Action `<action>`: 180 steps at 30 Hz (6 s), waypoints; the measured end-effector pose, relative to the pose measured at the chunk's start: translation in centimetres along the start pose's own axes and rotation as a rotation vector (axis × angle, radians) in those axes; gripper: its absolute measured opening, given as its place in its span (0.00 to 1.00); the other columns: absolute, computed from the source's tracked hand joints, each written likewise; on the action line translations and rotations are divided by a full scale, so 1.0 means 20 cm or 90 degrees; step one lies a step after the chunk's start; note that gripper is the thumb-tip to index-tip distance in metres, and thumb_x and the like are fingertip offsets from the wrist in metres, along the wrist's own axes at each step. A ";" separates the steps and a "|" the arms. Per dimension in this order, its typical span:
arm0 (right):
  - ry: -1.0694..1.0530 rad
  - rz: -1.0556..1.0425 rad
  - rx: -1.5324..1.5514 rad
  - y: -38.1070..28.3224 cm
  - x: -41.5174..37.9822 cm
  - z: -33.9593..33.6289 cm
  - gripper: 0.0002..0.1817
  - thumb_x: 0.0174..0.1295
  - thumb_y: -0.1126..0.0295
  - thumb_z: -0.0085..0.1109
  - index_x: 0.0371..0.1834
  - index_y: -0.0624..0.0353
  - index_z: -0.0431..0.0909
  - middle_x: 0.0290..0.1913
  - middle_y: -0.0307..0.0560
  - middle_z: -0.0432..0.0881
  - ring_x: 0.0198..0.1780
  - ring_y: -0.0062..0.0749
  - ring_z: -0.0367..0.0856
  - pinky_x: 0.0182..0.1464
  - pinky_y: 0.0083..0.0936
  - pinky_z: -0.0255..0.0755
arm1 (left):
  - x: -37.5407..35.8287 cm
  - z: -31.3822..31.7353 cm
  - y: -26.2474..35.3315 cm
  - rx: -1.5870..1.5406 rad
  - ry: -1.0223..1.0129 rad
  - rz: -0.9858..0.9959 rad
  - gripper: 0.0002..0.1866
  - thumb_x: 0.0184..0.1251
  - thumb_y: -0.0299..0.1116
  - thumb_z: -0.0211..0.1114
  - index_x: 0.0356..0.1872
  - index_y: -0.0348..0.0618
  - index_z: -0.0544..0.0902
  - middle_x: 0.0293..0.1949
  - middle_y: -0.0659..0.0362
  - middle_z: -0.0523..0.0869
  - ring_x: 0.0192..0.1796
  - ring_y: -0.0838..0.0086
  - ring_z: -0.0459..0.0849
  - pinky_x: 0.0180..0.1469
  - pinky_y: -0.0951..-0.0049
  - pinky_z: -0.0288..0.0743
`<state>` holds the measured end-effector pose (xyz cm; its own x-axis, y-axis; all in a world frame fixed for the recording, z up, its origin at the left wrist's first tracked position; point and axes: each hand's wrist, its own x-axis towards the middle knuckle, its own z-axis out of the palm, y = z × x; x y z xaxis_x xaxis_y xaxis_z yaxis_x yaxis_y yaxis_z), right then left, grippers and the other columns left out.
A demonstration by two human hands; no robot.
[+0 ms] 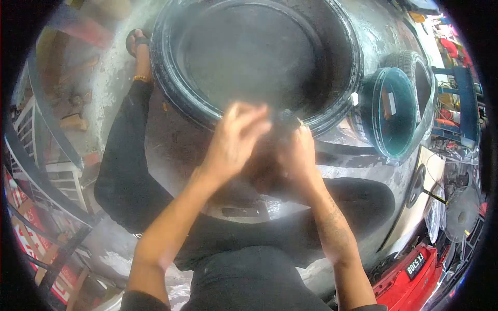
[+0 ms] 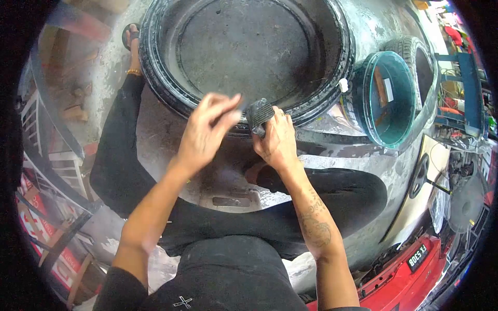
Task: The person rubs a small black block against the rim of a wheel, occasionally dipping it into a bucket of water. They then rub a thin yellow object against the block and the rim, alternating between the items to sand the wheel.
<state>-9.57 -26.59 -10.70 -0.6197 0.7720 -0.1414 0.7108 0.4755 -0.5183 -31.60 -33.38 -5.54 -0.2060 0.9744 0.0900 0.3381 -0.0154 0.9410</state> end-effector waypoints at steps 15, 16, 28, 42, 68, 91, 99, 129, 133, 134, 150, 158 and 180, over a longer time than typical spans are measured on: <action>0.048 -0.051 -0.088 -0.05 -0.04 -0.01 0.34 0.48 0.65 0.79 0.56 0.78 0.80 0.66 0.73 0.78 0.69 0.66 0.77 0.73 0.56 0.69 | 0.20 0.23 -0.02 -0.008 -0.049 0.059 0.17 0.80 0.29 0.71 0.63 0.32 0.90 0.51 0.49 0.86 0.50 0.65 0.89 0.54 0.67 0.82; 0.062 -0.052 -0.095 -0.06 -0.04 -0.02 0.35 0.48 0.65 0.79 0.57 0.78 0.80 0.66 0.73 0.78 0.69 0.66 0.77 0.73 0.56 0.69 | 0.32 0.29 -0.04 0.031 -0.037 0.120 0.18 0.79 0.29 0.72 0.64 0.33 0.90 0.51 0.49 0.86 0.51 0.64 0.89 0.55 0.67 0.82; 0.091 -0.092 -0.142 -0.03 -0.04 0.00 0.30 0.50 0.66 0.77 0.53 0.77 0.81 0.67 0.76 0.78 0.71 0.67 0.77 0.75 0.61 0.67 | 0.43 0.33 -0.07 -0.027 -0.059 0.114 0.17 0.79 0.28 0.70 0.63 0.32 0.90 0.50 0.49 0.85 0.50 0.63 0.88 0.54 0.68 0.81; 0.075 -0.043 -0.026 -0.03 -0.02 -0.02 0.33 0.53 0.67 0.77 0.61 0.72 0.78 0.66 0.74 0.79 0.69 0.70 0.78 0.74 0.59 0.69 | 0.45 0.34 -0.30 -0.106 0.085 -0.025 0.17 0.80 0.37 0.73 0.58 0.34 0.93 0.45 0.52 0.89 0.46 0.70 0.88 0.50 0.67 0.81; -0.034 0.023 -0.022 -0.02 0.03 -0.01 0.39 0.50 0.65 0.78 0.67 0.72 0.76 0.68 0.74 0.78 0.71 0.69 0.76 0.74 0.59 0.68 | -0.06 0.17 0.02 -0.052 0.058 -0.073 0.16 0.80 0.30 0.73 0.60 0.30 0.91 0.48 0.50 0.85 0.50 0.69 0.87 0.54 0.70 0.81; 0.092 -0.065 -0.050 -0.04 0.00 0.00 0.34 0.49 0.67 0.76 0.60 0.75 0.80 0.65 0.73 0.79 0.68 0.68 0.78 0.72 0.59 0.69 | -0.02 0.21 0.01 -0.044 0.092 -0.038 0.15 0.81 0.30 0.71 0.57 0.28 0.91 0.44 0.48 0.85 0.45 0.66 0.87 0.49 0.67 0.81; 0.060 -0.033 -0.036 -0.02 -0.02 0.01 0.33 0.50 0.67 0.76 0.59 0.73 0.80 0.66 0.74 0.78 0.69 0.68 0.78 0.71 0.57 0.69 | 0.06 0.22 -0.01 -0.025 0.070 -0.018 0.15 0.80 0.30 0.72 0.59 0.30 0.91 0.46 0.49 0.86 0.46 0.67 0.87 0.49 0.67 0.80; 0.059 -0.012 -0.028 -0.03 -0.04 0.00 0.37 0.53 0.64 0.77 0.65 0.74 0.78 0.69 0.77 0.78 0.74 0.70 0.75 0.78 0.60 0.66 | 0.30 0.35 -0.16 0.027 0.102 0.000 0.17 0.83 0.37 0.69 0.54 0.30 0.92 0.44 0.44 0.86 0.44 0.58 0.87 0.46 0.61 0.81; -0.007 0.034 -0.021 -0.04 0.01 -0.02 0.39 0.53 0.64 0.77 0.68 0.73 0.76 0.70 0.76 0.78 0.74 0.71 0.75 0.79 0.61 0.65 | -0.05 0.18 0.05 -0.025 0.080 -0.028 0.14 0.80 0.27 0.71 0.59 0.31 0.92 0.44 0.49 0.84 0.46 0.66 0.88 0.50 0.66 0.83; 0.001 0.031 -0.023 -0.03 0.00 0.00 0.39 0.53 0.64 0.77 0.68 0.72 0.76 0.70 0.76 0.78 0.73 0.71 0.76 0.79 0.60 0.65 | -0.07 0.20 0.06 -0.071 0.095 -0.069 0.14 0.81 0.30 0.71 0.58 0.31 0.92 0.44 0.48 0.84 0.46 0.64 0.88 0.51 0.66 0.82; 0.097 -0.040 0.021 -0.13 0.01 -0.07 0.24 0.59 0.68 0.69 0.57 0.70 0.82 0.58 0.65 0.85 0.61 0.57 0.84 0.65 0.52 0.75 | 0.97 0.83 0.49 -0.149 -0.224 0.027 0.19 0.81 0.43 0.73 0.59 0.38 0.93 0.49 0.60 0.94 0.49 0.75 0.89 0.52 0.70 0.81; 0.175 -0.010 0.503 -0.10 0.04 0.45 0.25 0.78 0.60 0.61 0.74 0.54 0.80 0.78 0.51 0.78 0.81 0.41 0.70 0.84 0.42 0.60 | 1.19 2.25 0.42 0.466 -0.499 0.369 0.14 0.77 0.36 0.68 0.54 0.43 0.94 0.58 0.40 0.91 0.63 0.47 0.90 0.69 0.48 0.81; 0.074 -0.028 -0.009 -0.10 0.02 -0.07 0.34 0.60 0.65 0.72 0.65 0.77 0.76 0.64 0.69 0.82 0.68 0.61 0.80 0.72 0.52 0.71 | 0.54 0.11 0.00 0.072 -0.095 0.065 0.23 0.82 0.42 0.71 0.63 0.31 0.89 0.50 0.47 0.93 0.52 0.68 0.92 0.59 0.67 0.82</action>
<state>-10.81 -26.73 -8.56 -0.6079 0.7938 -0.0202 0.6896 0.5151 -0.5091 -31.75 -22.43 -5.38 -0.0299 0.9916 0.1261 0.4536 -0.0990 0.8857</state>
